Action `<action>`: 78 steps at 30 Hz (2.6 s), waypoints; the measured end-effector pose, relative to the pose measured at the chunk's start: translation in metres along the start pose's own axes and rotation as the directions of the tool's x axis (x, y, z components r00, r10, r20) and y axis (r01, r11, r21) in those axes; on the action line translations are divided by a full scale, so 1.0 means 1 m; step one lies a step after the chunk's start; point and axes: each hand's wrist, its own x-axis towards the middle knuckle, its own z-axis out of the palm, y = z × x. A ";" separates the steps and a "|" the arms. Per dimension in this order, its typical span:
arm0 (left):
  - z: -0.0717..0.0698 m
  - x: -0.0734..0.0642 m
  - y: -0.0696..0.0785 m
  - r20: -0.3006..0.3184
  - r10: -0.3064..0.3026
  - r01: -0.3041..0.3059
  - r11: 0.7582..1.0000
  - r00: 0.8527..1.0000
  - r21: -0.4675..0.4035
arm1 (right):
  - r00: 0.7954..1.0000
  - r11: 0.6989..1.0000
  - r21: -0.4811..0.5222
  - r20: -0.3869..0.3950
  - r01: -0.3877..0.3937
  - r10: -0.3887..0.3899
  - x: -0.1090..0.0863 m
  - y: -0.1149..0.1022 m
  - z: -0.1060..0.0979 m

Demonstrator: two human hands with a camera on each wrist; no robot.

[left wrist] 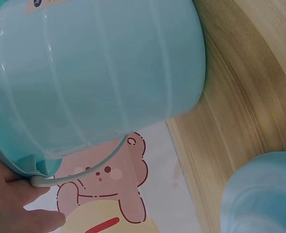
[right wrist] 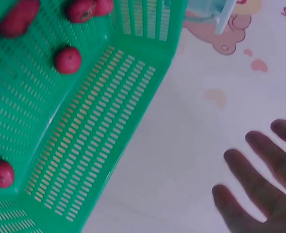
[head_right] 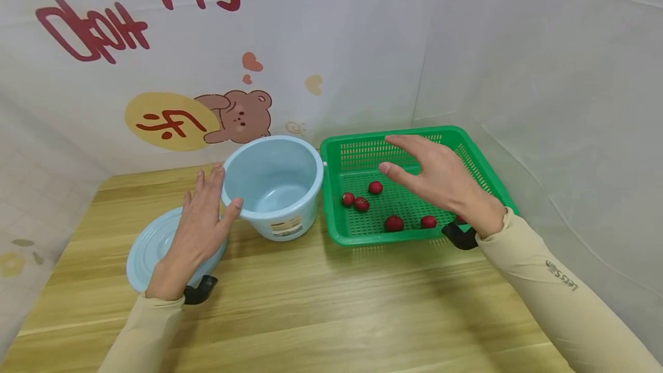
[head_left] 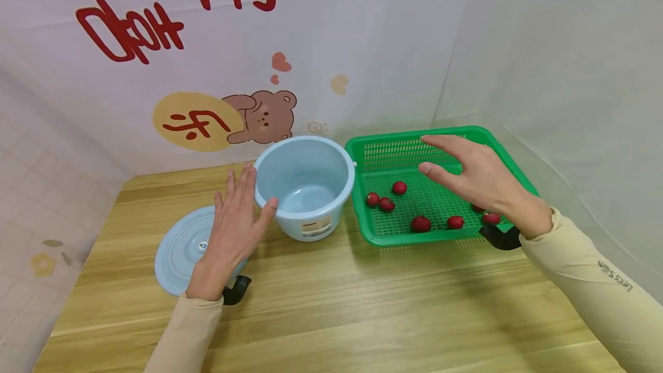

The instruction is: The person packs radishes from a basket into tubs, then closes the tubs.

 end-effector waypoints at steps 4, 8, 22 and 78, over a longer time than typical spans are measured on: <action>0.000 0.002 0.000 0.006 -0.004 0.004 1.000 1.000 0.003 | 1.000 1.000 0.010 0.009 0.022 -0.022 0.012 0.010 -0.005; -0.001 0.003 0.000 0.012 -0.006 0.006 1.000 1.000 0.009 | 0.999 0.999 0.009 0.029 0.045 -0.045 0.022 0.021 -0.005; 0.000 0.000 0.000 0.011 -0.008 0.008 1.000 1.000 0.005 | 0.972 0.991 0.106 0.228 -0.080 0.054 0.045 0.060 0.018; 0.004 -0.004 -0.002 -0.009 0.000 0.000 1.000 1.000 -0.030 | 0.800 0.979 0.177 0.599 -0.101 -0.026 0.074 0.112 0.102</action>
